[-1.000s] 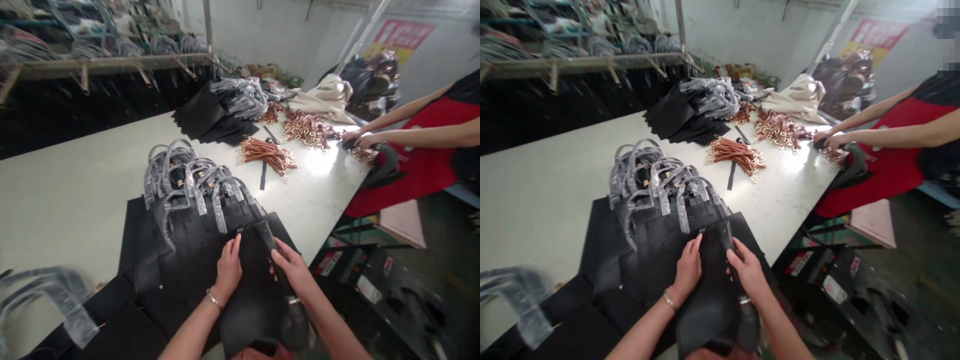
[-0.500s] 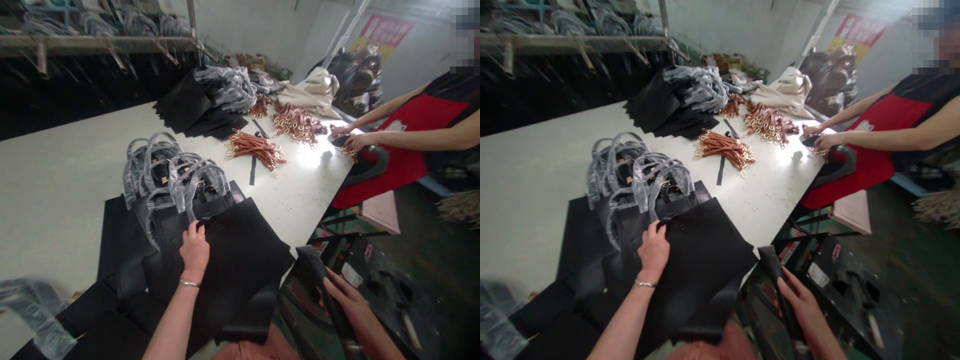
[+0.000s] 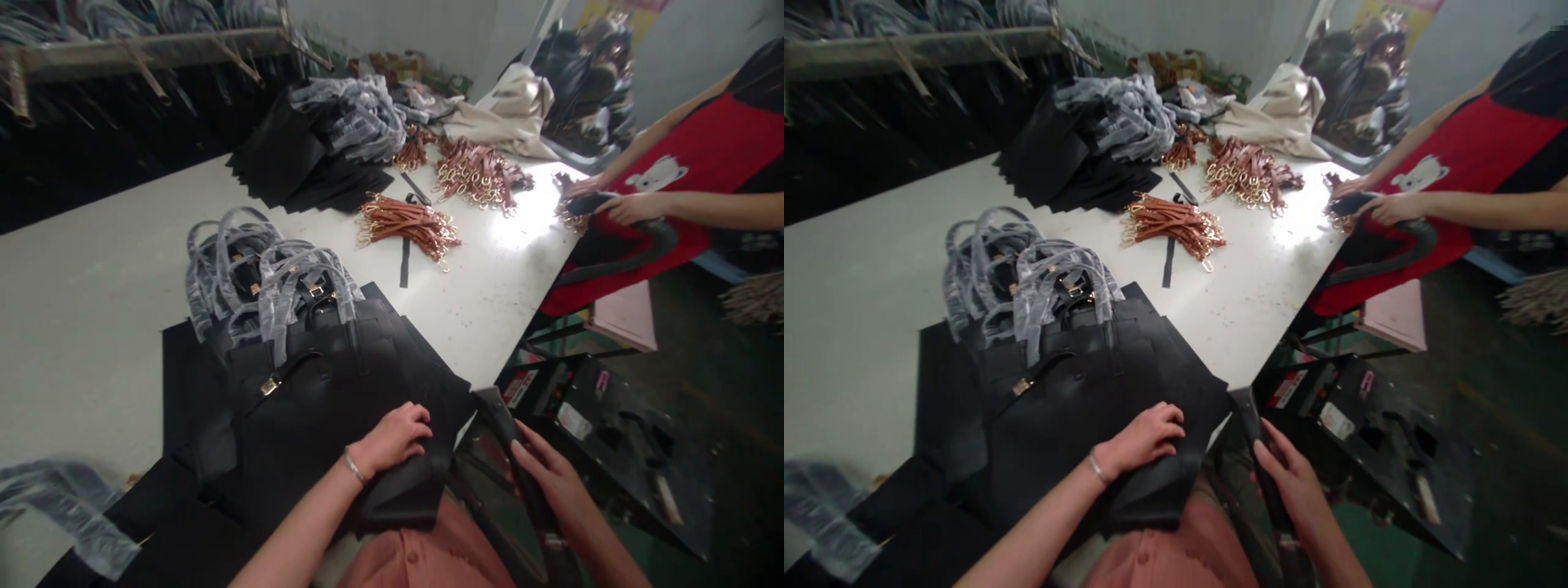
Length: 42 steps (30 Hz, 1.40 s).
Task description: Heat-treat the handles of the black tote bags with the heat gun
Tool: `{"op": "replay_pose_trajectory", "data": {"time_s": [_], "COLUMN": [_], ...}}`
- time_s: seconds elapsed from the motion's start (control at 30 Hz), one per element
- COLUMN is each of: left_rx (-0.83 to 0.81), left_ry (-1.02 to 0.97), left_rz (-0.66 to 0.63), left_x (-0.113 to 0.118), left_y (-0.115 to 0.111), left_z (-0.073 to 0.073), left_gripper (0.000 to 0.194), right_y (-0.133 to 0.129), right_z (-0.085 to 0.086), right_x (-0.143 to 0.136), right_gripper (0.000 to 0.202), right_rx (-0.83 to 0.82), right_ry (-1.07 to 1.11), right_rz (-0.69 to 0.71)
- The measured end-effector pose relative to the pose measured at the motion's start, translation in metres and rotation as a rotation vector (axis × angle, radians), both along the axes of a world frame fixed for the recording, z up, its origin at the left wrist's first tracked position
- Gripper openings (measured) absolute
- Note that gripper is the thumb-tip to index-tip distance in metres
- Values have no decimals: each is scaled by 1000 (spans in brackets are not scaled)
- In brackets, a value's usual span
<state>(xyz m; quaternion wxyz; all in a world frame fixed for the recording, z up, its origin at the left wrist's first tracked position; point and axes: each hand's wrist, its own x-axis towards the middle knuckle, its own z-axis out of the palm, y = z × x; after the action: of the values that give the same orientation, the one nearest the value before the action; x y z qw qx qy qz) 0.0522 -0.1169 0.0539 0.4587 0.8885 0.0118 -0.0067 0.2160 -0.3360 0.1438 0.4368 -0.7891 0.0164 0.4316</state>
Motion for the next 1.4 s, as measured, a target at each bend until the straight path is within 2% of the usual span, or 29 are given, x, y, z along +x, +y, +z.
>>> {"op": "replay_pose_trajectory", "data": {"time_s": [0.13,0.27,0.37,0.43,0.57,0.63,0.7,0.87,1.07,1.23,1.4], "left_rx": [-15,32,134,235,437,484,456,314,373,389,333], "left_ry": [-17,-85,-123,-147,-171,-158,-114,-24,15,106,171], "left_rz": [-111,-215,-262,-208,33,128,154,68,-4,-78,-38], "left_x": [5,13,22,31,57,69,76,78,82,87,88], "left_y": [5,11,16,25,46,52,53,52,52,45,39], "left_z": [-13,-13,-14,-15,-17,-19,-22,-28,-22,-18,-15], "left_gripper": [14,21,25,26,21,19,18,12,13,19,18], "right_y": [0,2,4,5,12,17,22,29,27,26,27], "right_z": [0,-2,-3,-3,-3,-3,-2,-4,-11,-9,-7], "right_x": [-4,-8,-8,-7,-3,-2,-2,-6,-4,-1,0], "right_gripper": [81,81,81,82,84,83,83,83,82,85,88], "right_rx": [-4,25,24,23,16,23,33,52,49,48,33], "right_ry": [20,51,58,51,19,16,24,60,64,62,59], "right_rz": [-10,-19,-18,-40,-68,-62,-59,-42,-29,-11,-28]}}
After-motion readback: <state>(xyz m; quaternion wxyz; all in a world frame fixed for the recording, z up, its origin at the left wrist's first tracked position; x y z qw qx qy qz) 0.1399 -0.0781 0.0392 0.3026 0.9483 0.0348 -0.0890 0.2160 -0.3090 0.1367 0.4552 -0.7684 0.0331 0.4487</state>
